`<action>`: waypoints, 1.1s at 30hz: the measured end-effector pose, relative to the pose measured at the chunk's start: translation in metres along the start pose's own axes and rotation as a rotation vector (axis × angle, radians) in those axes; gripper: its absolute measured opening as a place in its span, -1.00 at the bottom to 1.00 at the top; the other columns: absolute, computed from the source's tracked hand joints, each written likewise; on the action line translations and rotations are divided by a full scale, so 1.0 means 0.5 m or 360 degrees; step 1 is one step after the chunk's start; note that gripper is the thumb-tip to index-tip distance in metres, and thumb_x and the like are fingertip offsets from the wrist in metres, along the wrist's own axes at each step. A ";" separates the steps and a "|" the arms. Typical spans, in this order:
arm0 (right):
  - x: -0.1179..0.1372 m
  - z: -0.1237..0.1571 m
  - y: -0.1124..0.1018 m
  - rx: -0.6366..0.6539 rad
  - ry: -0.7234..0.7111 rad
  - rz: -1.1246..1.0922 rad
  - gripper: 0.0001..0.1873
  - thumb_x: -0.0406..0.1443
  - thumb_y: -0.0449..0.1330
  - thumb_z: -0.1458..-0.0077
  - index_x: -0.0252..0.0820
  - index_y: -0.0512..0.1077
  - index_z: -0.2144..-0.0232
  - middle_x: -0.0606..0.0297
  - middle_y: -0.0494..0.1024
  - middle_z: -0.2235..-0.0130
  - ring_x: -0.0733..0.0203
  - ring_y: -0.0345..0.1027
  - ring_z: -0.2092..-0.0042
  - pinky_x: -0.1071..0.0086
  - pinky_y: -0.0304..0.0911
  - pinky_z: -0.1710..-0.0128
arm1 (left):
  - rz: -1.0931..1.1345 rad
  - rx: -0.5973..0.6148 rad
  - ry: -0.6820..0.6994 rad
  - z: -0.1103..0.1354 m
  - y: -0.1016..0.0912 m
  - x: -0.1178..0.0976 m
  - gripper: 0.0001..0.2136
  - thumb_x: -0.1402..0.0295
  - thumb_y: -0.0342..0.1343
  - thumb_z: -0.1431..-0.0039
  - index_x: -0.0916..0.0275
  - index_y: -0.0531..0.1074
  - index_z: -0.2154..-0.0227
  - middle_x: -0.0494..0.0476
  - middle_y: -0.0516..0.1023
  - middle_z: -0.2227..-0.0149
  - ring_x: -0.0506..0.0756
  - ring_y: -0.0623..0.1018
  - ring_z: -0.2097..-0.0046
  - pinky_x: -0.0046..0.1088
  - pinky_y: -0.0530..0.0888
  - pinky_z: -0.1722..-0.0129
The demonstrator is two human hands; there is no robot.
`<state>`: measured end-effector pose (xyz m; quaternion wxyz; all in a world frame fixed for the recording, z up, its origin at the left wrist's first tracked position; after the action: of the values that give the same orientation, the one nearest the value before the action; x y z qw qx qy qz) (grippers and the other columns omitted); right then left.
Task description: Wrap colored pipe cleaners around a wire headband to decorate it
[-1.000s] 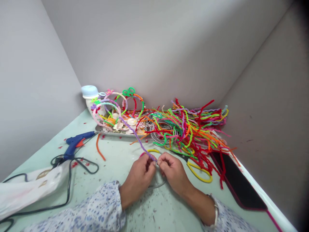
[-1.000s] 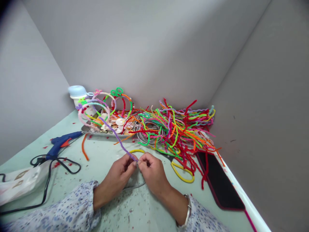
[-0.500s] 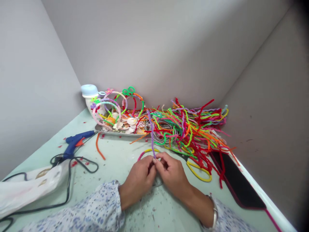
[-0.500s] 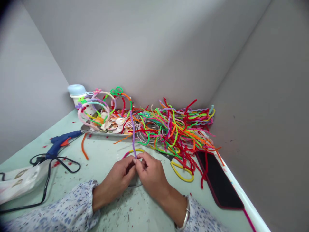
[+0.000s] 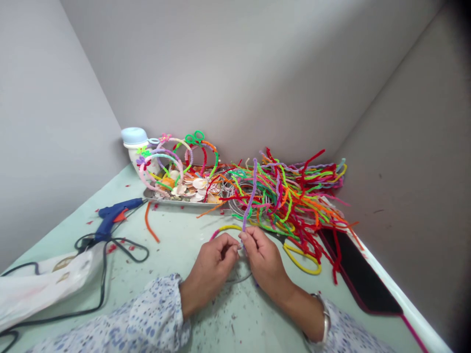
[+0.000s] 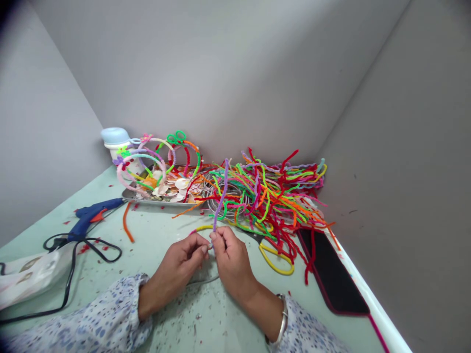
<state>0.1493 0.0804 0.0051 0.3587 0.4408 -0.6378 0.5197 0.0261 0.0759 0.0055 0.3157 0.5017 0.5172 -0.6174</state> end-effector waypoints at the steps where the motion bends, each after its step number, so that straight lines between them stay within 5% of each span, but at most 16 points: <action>1: -0.004 -0.002 -0.002 -0.0017 0.0034 -0.0017 -0.74 -0.15 -0.01 -0.23 -0.17 0.34 0.38 0.42 0.33 0.51 0.31 0.16 0.47 0.47 0.08 0.47 | 0.0002 -0.0008 0.0004 0.001 -0.001 -0.001 -0.84 0.33 -0.06 -0.20 0.26 0.37 0.40 -0.04 0.30 0.52 -0.02 0.24 0.50 -0.52 0.21 0.50; 7: -0.017 -0.008 0.000 -0.0001 0.0140 -0.0185 -0.73 -0.11 0.01 -0.23 -0.16 0.31 0.39 0.45 0.25 0.50 0.33 0.08 0.48 0.48 0.05 0.50 | 0.0068 -0.0024 0.0066 0.000 -0.001 -0.007 -0.88 0.34 -0.01 -0.19 0.25 0.37 0.29 0.00 0.40 0.42 -0.01 0.33 0.43 -0.53 0.28 0.43; 14: -0.010 -0.005 0.016 0.0111 0.0126 -0.0374 -0.74 -0.11 0.03 -0.22 -0.15 0.30 0.37 0.46 0.25 0.50 0.33 0.11 0.49 0.48 0.06 0.51 | 0.0385 0.0021 0.0010 -0.008 0.004 -0.006 -0.90 0.34 0.07 -0.16 0.28 0.37 0.37 0.00 0.42 0.42 -0.03 0.37 0.39 -0.55 0.32 0.37; 21: 0.011 -0.007 0.009 0.0097 0.0043 -0.0265 -0.75 -0.13 0.03 -0.22 -0.17 0.34 0.35 0.41 0.37 0.46 0.32 0.24 0.45 0.48 0.15 0.46 | 0.0730 0.0044 -0.0202 -0.016 0.005 0.003 -0.86 0.33 0.15 -0.05 0.25 0.30 0.39 -0.08 0.38 0.59 -0.08 0.31 0.57 -0.61 0.23 0.59; 24: 0.036 -0.025 -0.021 0.0188 -0.0064 0.0146 -0.76 -0.19 0.00 -0.24 -0.18 0.38 0.36 0.38 0.42 0.46 0.31 0.25 0.44 0.47 0.13 0.45 | 0.0803 -0.0010 -0.0263 -0.018 -0.003 0.003 -0.87 0.33 0.11 -0.05 0.24 0.29 0.40 -0.07 0.41 0.63 -0.09 0.31 0.63 -0.62 0.20 0.63; 27: 0.059 -0.048 -0.071 0.0331 -0.0224 0.0991 -0.85 -0.32 0.07 -0.15 -0.18 0.43 0.39 0.30 0.50 0.40 0.26 0.33 0.40 0.43 0.12 0.40 | 0.0878 -0.0110 -0.0267 -0.019 -0.016 0.001 -0.87 0.35 0.11 -0.01 0.24 0.27 0.41 -0.04 0.46 0.55 -0.10 0.33 0.63 -0.63 0.18 0.65; 30: 0.040 -0.068 -0.140 0.0336 -0.0008 0.1763 -0.84 -0.41 0.08 -0.08 -0.22 0.46 0.32 0.11 0.56 0.31 0.09 0.44 0.31 0.36 0.16 0.37 | 0.0891 -0.0195 -0.0240 -0.019 -0.025 -0.001 -0.85 0.36 0.14 0.00 0.23 0.26 0.40 -0.06 0.46 0.51 -0.13 0.29 0.63 -0.64 0.16 0.65; 33: 0.000 -0.064 -0.169 0.0575 0.0240 0.2118 -0.74 -0.47 0.08 -0.03 -0.29 0.47 0.22 -0.04 0.59 0.29 -0.11 0.50 0.22 0.28 0.23 0.35 | 0.0877 -0.0235 -0.0224 -0.021 -0.028 -0.002 -0.83 0.36 0.17 0.00 0.25 0.30 0.37 -0.09 0.41 0.53 -0.14 0.25 0.61 -0.65 0.14 0.65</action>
<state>0.2280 0.1059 0.0411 -0.0720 -0.0287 -0.6494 0.7564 0.0165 0.0894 0.0112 0.5423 0.5549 0.3817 -0.5023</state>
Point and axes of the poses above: each hand's wrist, its own z-axis away from the middle knuckle, its own y-axis out of the palm, x = y × z, the point moved 7 cm from there along -z, towards the middle knuckle
